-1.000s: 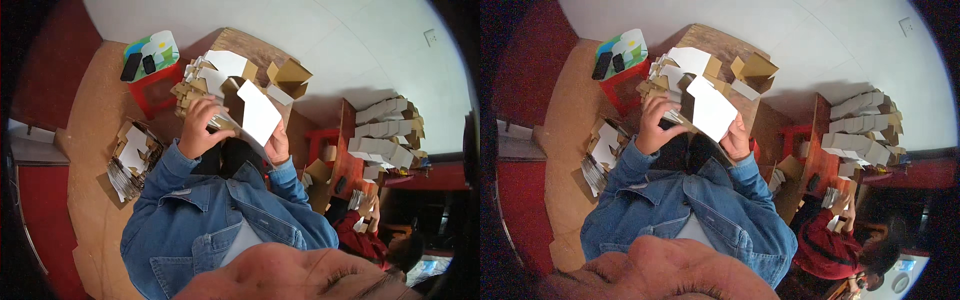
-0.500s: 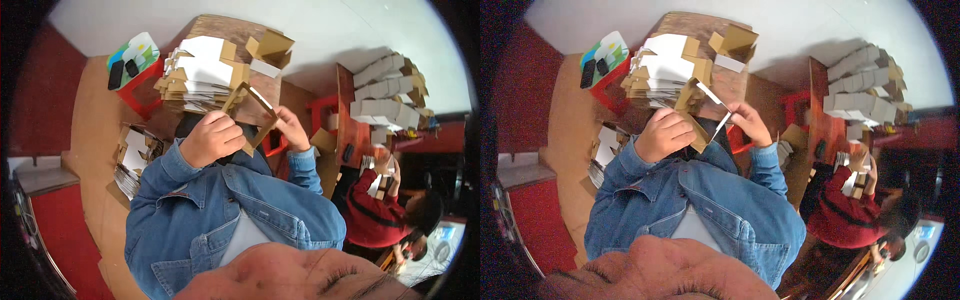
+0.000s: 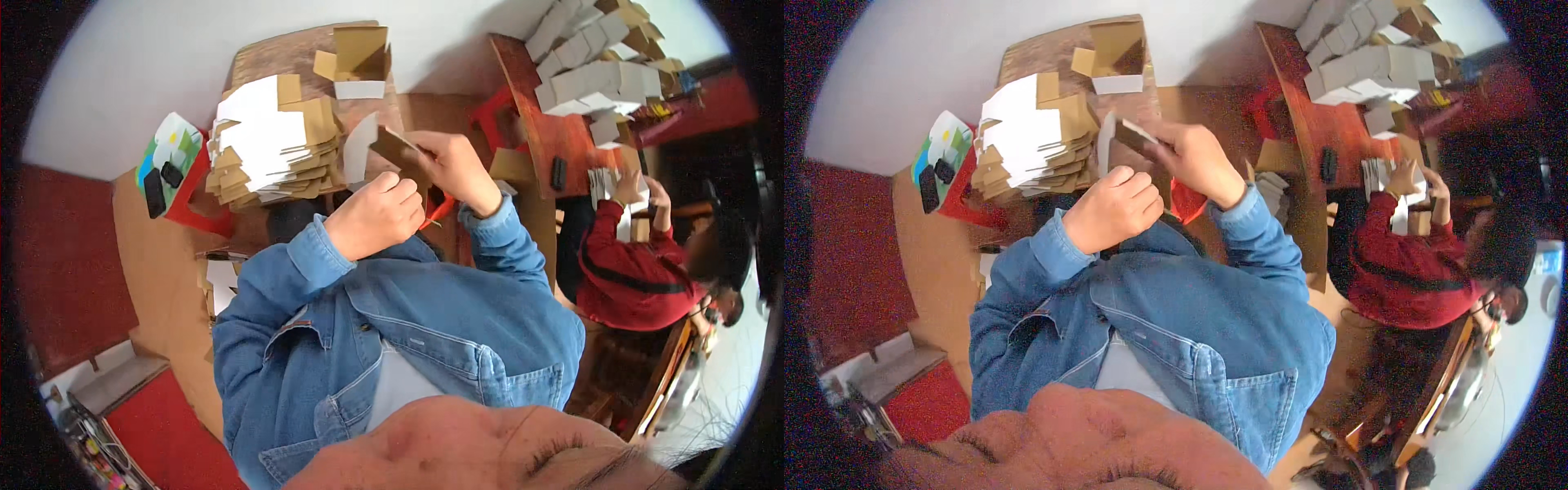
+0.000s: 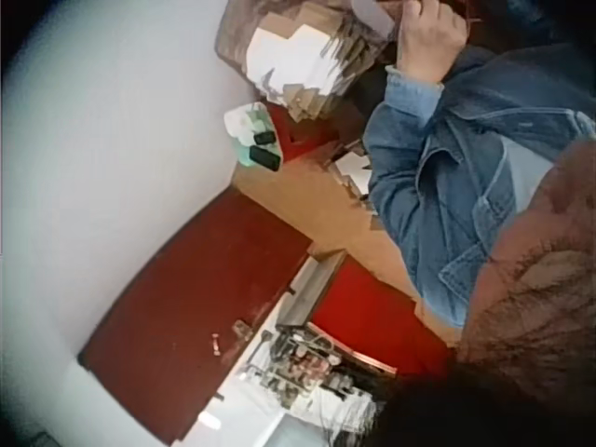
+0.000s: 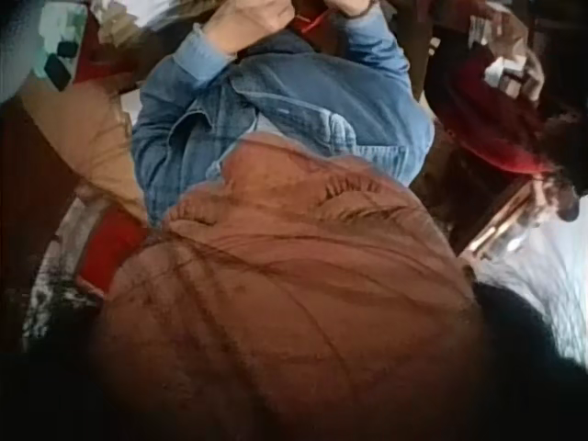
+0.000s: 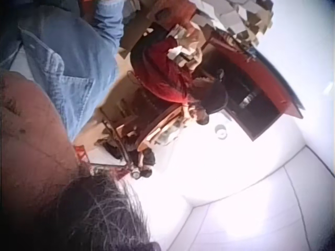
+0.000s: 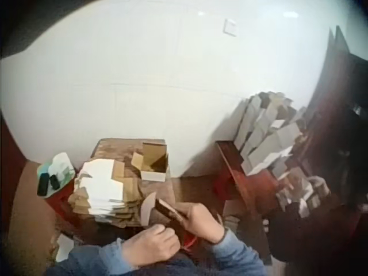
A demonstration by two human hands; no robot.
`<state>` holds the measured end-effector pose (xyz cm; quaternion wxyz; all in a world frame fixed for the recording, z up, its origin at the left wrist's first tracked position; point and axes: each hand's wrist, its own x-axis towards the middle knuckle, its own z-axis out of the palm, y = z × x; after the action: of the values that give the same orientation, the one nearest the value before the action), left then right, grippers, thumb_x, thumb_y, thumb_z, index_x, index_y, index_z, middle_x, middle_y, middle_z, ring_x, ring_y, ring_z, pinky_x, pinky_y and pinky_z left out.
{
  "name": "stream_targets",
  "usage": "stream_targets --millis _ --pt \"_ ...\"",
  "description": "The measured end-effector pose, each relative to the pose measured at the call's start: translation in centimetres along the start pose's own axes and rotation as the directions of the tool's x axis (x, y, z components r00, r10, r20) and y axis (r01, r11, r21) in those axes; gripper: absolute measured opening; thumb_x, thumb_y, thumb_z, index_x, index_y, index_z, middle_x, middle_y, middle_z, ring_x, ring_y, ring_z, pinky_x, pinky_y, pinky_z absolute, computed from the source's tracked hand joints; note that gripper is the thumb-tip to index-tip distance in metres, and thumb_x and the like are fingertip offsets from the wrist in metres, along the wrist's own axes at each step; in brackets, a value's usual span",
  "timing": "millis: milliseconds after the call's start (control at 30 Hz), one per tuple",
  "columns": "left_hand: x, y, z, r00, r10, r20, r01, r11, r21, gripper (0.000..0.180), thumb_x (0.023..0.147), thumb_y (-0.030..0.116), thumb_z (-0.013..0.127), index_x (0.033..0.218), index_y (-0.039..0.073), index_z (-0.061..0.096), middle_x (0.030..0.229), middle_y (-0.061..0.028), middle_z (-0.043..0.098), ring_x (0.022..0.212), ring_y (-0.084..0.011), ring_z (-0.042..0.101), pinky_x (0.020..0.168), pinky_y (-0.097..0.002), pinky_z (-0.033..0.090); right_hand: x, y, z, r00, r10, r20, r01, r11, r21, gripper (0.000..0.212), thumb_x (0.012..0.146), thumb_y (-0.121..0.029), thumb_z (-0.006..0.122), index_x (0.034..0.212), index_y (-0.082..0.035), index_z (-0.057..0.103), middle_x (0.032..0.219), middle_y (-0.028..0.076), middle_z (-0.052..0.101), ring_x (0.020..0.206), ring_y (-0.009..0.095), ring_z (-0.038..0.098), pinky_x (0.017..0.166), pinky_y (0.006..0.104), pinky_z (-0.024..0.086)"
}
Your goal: Folding and stacking cardboard boxes at a manual assembly station.
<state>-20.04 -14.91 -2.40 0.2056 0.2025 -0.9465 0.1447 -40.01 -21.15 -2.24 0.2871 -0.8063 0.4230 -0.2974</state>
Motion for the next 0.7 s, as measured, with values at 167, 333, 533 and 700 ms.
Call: stream_targets --millis 167,333,533,700 --pt "-1.2 -2.9 2.5 0.936 -0.348 -0.044 0.335 0.924 -0.186 0.019 0.079 0.02 0.072 0.096 0.011 0.069 0.092 -0.0011 0.066 0.088 -0.0221 0.061 0.08 -0.0386 0.045 0.6 6.3 0.2 0.975 0.106 -0.194 -0.111 0.994 -0.018 0.023 0.093 -0.018 0.071 0.11 -0.003 0.073 0.092 0.022 0.071 0.079 0.034 0.07 0.07 0.0397 0.055" --pt "-2.3 -4.6 4.7 0.787 -0.611 0.084 0.587 0.702 -0.404 0.028 0.081 0.021 0.08 0.105 0.009 0.071 0.101 -0.0037 0.07 0.095 -0.0257 0.065 0.084 -0.0408 0.048 1.0 8.3 1.3 0.956 0.133 -0.263 -0.139 0.99 -0.005 0.024 0.093 -0.024 0.069 0.107 -0.005 0.075 0.088 0.023 0.07 0.078 0.037 0.072 0.069 0.0413 0.054" --pt "-1.7 -4.5 5.7 0.693 -0.702 0.162 0.656 0.521 -0.546 0.046 0.083 0.019 0.081 0.123 0.004 0.064 0.101 -0.0131 0.068 0.098 -0.0343 0.065 0.085 -0.0429 0.053 1.3 8.3 2.9 0.964 0.182 -0.196 -0.164 0.981 0.103 0.024 0.092 -0.023 0.07 0.108 -0.005 0.076 0.088 0.023 0.071 0.078 0.038 0.071 0.07 0.0419 0.055" --pt "-0.5 -3.7 8.5 0.585 -0.81 0.04 0.753 0.524 -0.397 0.066 0.079 0.025 0.086 0.135 0.007 0.056 0.119 -0.0213 0.059 0.111 -0.0394 0.059 0.095 -0.0455 0.049 0.9 7.4 2.5 0.951 0.196 -0.239 -0.17 0.978 0.125 0.021 0.094 -0.018 0.071 0.106 -0.002 0.075 0.091 0.021 0.072 0.078 0.029 0.072 0.07 0.0383 0.056"
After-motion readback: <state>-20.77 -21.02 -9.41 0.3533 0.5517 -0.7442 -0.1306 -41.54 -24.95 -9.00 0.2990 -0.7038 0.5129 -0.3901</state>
